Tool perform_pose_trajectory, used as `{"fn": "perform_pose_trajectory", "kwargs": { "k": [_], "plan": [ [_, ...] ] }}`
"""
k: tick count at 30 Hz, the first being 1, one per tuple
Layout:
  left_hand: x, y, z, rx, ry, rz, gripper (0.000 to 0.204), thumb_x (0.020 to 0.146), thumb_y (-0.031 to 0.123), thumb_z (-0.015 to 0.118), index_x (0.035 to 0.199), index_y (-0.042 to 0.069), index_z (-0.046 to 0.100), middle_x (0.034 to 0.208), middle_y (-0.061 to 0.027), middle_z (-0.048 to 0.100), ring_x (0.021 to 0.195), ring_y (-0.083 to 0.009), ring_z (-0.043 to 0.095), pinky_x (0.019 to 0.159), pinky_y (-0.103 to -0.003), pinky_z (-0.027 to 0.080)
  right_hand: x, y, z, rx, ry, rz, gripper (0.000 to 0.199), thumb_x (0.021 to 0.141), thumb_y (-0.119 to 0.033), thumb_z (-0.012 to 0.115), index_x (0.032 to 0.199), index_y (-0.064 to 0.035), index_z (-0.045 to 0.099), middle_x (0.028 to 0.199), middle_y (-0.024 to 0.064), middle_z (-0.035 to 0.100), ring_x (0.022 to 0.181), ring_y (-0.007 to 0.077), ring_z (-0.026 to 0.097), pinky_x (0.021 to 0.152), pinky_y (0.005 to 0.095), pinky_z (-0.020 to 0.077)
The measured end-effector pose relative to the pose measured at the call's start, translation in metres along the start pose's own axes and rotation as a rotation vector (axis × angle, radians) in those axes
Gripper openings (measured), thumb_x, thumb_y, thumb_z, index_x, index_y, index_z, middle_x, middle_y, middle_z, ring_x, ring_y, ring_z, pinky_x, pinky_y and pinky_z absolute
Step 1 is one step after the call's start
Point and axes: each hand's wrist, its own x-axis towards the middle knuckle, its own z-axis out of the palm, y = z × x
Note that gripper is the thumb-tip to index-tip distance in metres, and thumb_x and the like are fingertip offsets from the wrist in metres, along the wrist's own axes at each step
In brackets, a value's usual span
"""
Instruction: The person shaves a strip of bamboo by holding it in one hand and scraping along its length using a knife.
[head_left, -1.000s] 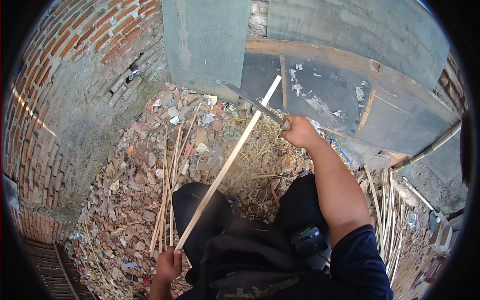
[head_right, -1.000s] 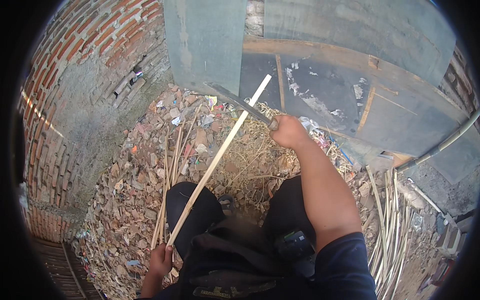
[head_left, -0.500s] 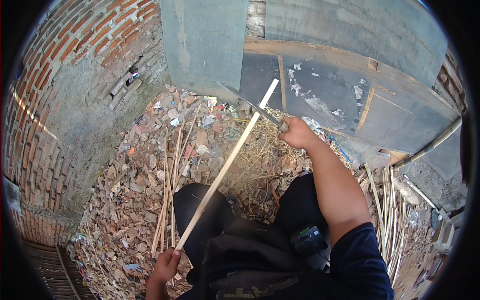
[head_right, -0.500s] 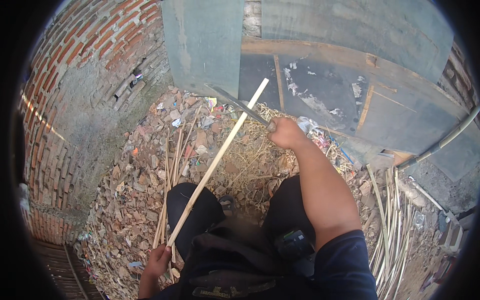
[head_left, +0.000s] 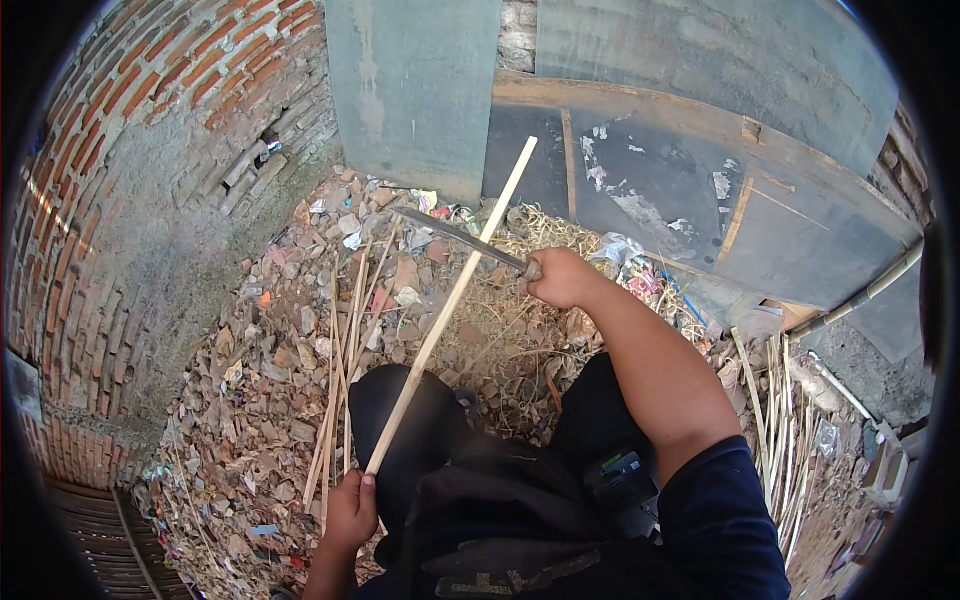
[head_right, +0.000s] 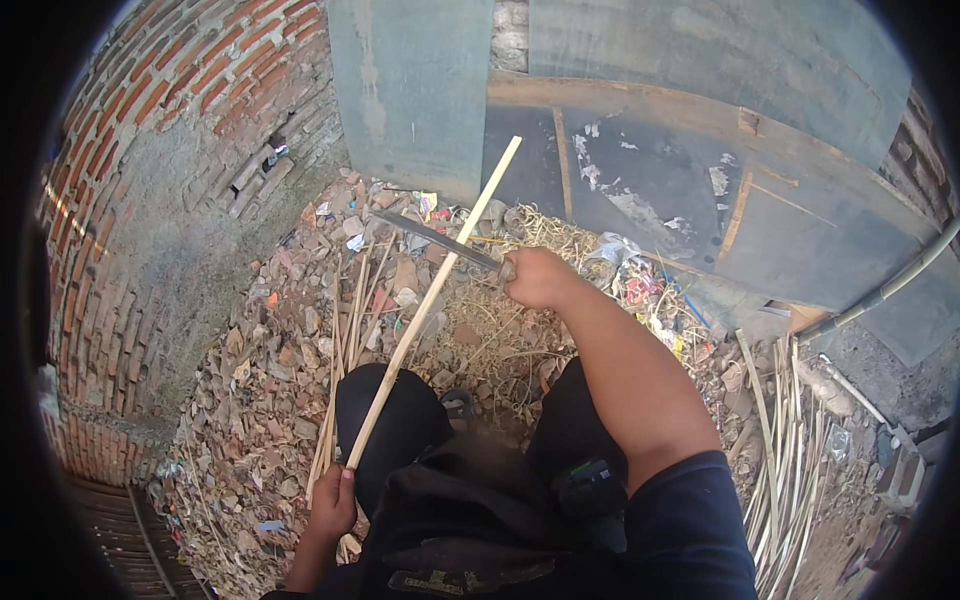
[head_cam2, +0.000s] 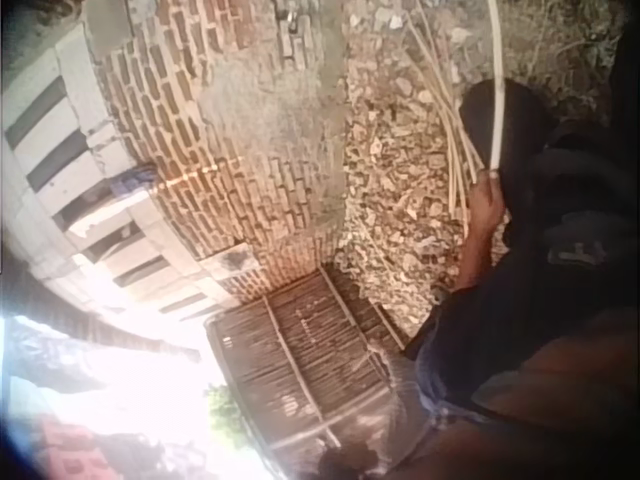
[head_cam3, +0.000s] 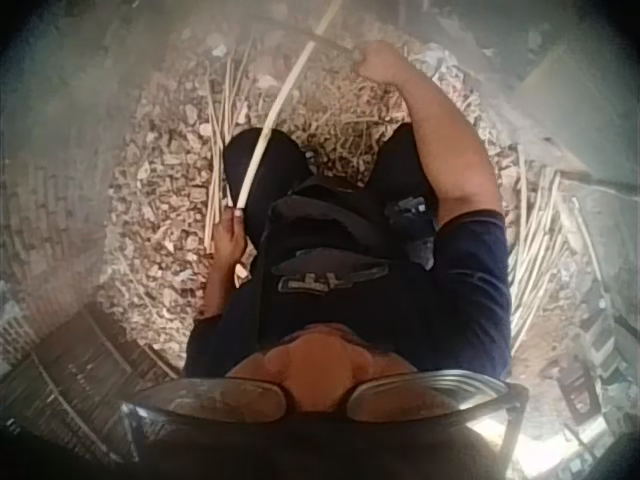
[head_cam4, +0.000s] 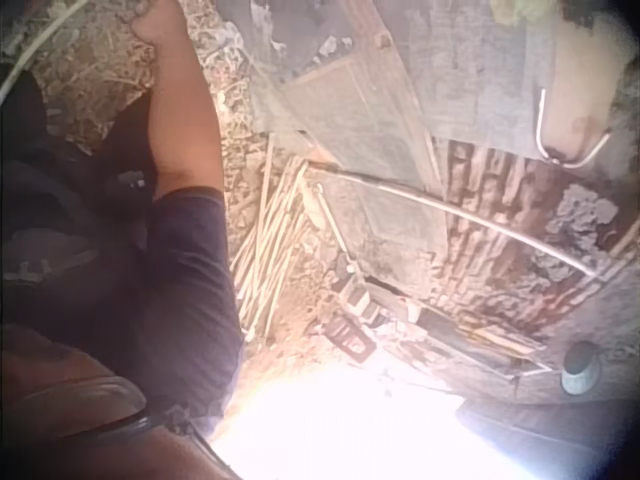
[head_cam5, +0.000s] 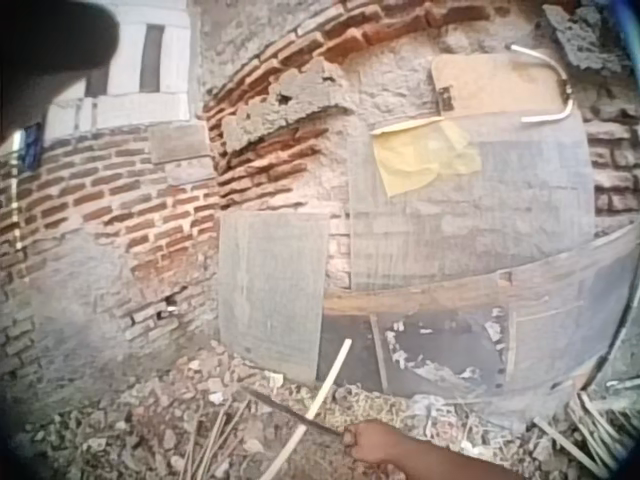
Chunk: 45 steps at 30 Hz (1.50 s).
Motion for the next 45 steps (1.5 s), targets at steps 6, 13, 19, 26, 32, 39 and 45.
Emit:
{"fn": "perform_pose_trajectory", "kwargs": {
  "k": [6, 13, 19, 26, 32, 39, 45],
  "plan": [
    [-0.003, -0.005, -0.001, 0.062, -0.031, -0.012, 0.032, 0.104, 0.023, 0.05, 0.083, 0.0, 0.054, 0.059, -0.0195, 0.054, 0.053, -0.0376, 0.057, 0.052, -0.043, 0.041, -0.032, -0.053, -0.001, -0.209, -0.113, -0.238, 0.033, 0.078, -0.024, 0.07, 0.107, -0.0082, 0.068, 0.094, 0.0194, 0.071, 0.092, 0.0367, 0.069, 0.083, 0.0464, 0.0546],
    [0.008, -0.002, 0.0, 0.02, -0.005, 0.084, 0.035, 0.104, 0.025, 0.05, 0.079, 0.001, 0.05, 0.059, -0.0209, 0.052, 0.053, -0.04, 0.056, 0.05, -0.044, 0.039, -0.004, -0.001, 0.003, 0.106, -0.119, -0.047, 0.028, 0.076, -0.02, 0.07, 0.1, -0.0048, 0.069, 0.085, 0.0191, 0.071, 0.086, 0.0336, 0.07, 0.077, 0.0427, 0.0548],
    [0.002, -0.003, -0.006, -0.024, -0.097, 0.014, 0.034, 0.104, 0.025, 0.051, 0.079, 0.001, 0.05, 0.059, -0.021, 0.053, 0.055, -0.0428, 0.056, 0.05, -0.046, 0.039, -0.024, -0.042, 0.003, -0.103, -0.135, -0.217, 0.028, 0.076, -0.02, 0.068, 0.102, -0.0078, 0.068, 0.087, 0.0186, 0.07, 0.089, 0.0361, 0.069, 0.081, 0.047, 0.0544],
    [0.004, 0.004, 0.002, 0.049, -0.047, 0.086, 0.035, 0.103, 0.028, 0.052, 0.08, 0.002, 0.051, 0.058, -0.0215, 0.053, 0.056, -0.0443, 0.057, 0.051, -0.047, 0.042, -0.006, -0.015, 0.013, -0.058, -0.105, -0.109, 0.027, 0.076, -0.02, 0.071, 0.1, -0.0066, 0.068, 0.084, 0.0175, 0.07, 0.084, 0.0364, 0.069, 0.077, 0.0455, 0.0538],
    [0.006, -0.007, -0.004, 0.042, -0.126, 0.053, 0.038, 0.105, 0.028, 0.05, 0.079, 0.001, 0.048, 0.059, -0.0164, 0.051, 0.05, -0.0275, 0.052, 0.051, -0.039, 0.04, -0.016, -0.026, 0.005, -0.002, -0.071, -0.055, 0.031, 0.075, -0.018, 0.068, 0.102, -0.0035, 0.068, 0.092, 0.0215, 0.07, 0.095, 0.037, 0.068, 0.085, 0.0452, 0.0541],
    [0.002, -0.006, 0.003, 0.036, -0.062, 0.05, 0.037, 0.103, 0.03, 0.053, 0.079, 0.002, 0.05, 0.059, -0.0219, 0.052, 0.053, -0.0419, 0.057, 0.05, -0.046, 0.041, -0.029, -0.056, 0.02, -0.335, -0.208, -0.369, 0.021, 0.074, -0.02, 0.069, 0.09, -0.0058, 0.065, 0.082, 0.0185, 0.069, 0.081, 0.038, 0.069, 0.074, 0.0466, 0.0542],
    [0.007, -0.002, -0.003, 0.043, -0.079, 0.062, 0.037, 0.103, 0.029, 0.054, 0.078, 0.002, 0.049, 0.057, -0.0209, 0.051, 0.052, -0.0411, 0.056, 0.049, -0.045, 0.041, 0.003, 0.0, 0.003, 0.119, -0.043, 0.082, 0.031, 0.078, -0.021, 0.068, 0.102, -0.0025, 0.068, 0.089, 0.0202, 0.071, 0.09, 0.0373, 0.068, 0.082, 0.0445, 0.0542]
  ]
}}
